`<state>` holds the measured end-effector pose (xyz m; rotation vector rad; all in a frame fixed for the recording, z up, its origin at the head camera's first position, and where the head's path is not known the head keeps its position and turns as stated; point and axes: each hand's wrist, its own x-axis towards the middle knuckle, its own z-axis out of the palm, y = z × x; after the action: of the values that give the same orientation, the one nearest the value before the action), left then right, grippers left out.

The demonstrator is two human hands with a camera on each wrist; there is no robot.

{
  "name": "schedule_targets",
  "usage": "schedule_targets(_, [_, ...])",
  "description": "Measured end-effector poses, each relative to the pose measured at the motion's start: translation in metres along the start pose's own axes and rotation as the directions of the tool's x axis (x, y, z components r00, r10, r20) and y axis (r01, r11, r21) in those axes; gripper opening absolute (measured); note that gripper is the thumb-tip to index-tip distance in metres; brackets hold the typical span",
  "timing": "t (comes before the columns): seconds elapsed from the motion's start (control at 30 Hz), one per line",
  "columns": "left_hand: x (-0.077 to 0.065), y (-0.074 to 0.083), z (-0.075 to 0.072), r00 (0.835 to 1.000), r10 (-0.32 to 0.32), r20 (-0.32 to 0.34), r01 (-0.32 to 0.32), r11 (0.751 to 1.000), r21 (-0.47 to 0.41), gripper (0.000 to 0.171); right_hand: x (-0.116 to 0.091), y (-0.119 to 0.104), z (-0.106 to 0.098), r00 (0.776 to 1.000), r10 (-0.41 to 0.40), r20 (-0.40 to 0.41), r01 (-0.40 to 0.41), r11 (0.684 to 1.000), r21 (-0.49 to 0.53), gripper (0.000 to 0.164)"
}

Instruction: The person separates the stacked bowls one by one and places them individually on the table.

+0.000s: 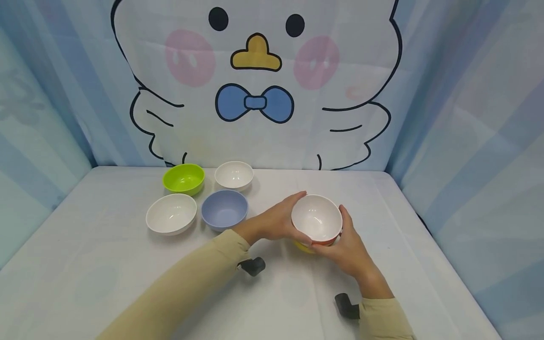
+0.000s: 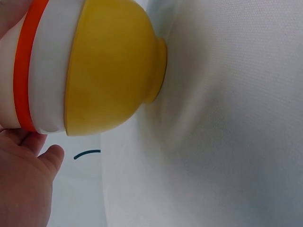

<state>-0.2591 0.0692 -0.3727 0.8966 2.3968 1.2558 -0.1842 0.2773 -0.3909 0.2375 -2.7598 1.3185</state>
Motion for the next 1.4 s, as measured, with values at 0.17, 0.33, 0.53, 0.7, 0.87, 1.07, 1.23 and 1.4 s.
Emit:
schedule_targets(0.17, [0.0001, 0.0, 0.0001, 1.0, -0.009, -0.002, 0.009, 1.0, 0.016, 0.114, 0.0004, 0.0027, 0.0017, 1.0, 0.013, 0.002, -0.013, 1.0, 0.002, 0.117])
schedule_targets(0.33, [0.0008, 0.0004, -0.0008, 1.0, -0.004, -0.009, 0.004, 1.0, 0.023, 0.112, 0.0007, 0.0028, 0.002, 1.0, 0.015, 0.006, -0.015, 1.0, 0.005, 0.116])
schedule_targets(0.53, [0.0011, -0.0021, 0.001, 0.999, -0.003, -0.037, 0.004, 1.0, 0.01, 0.111, 0.0016, 0.0035, 0.0011, 1.0, 0.01, 0.016, -0.01, 1.0, 0.016, 0.116])
schedule_targets(0.7, [0.0008, -0.0038, 0.002, 0.999, 0.025, -0.037, -0.025, 1.0, 0.009, 0.111, 0.0025, 0.0051, 0.0003, 1.0, 0.003, 0.02, -0.004, 1.0, 0.028, 0.116])
schedule_targets(0.87, [0.0006, -0.0029, 0.0, 0.996, 0.078, -0.032, -0.077, 0.996, 0.048, 0.113, 0.0026, 0.0058, -0.0003, 1.0, -0.005, 0.015, 0.004, 0.999, 0.04, 0.117])
schedule_targets(1.07, [-0.0004, -0.0026, -0.0014, 0.996, 0.077, -0.034, -0.073, 0.99, 0.118, 0.113, 0.0024, 0.0042, 0.0, 1.0, 0.001, 0.016, -0.002, 1.0, 0.024, 0.118])
schedule_targets(1.23, [-0.0011, -0.0015, -0.0019, 0.998, 0.058, -0.034, -0.051, 0.985, 0.164, 0.113, 0.0022, 0.0032, -0.0002, 1.0, 0.001, 0.015, -0.001, 1.0, 0.011, 0.118])
schedule_targets(1.4, [-0.0018, 0.0, -0.003, 0.998, 0.042, -0.045, -0.034, 0.984, 0.175, 0.112, 0.0025, 0.0016, -0.0018, 0.999, 0.009, 0.03, -0.01, 1.0, 0.029, 0.117])
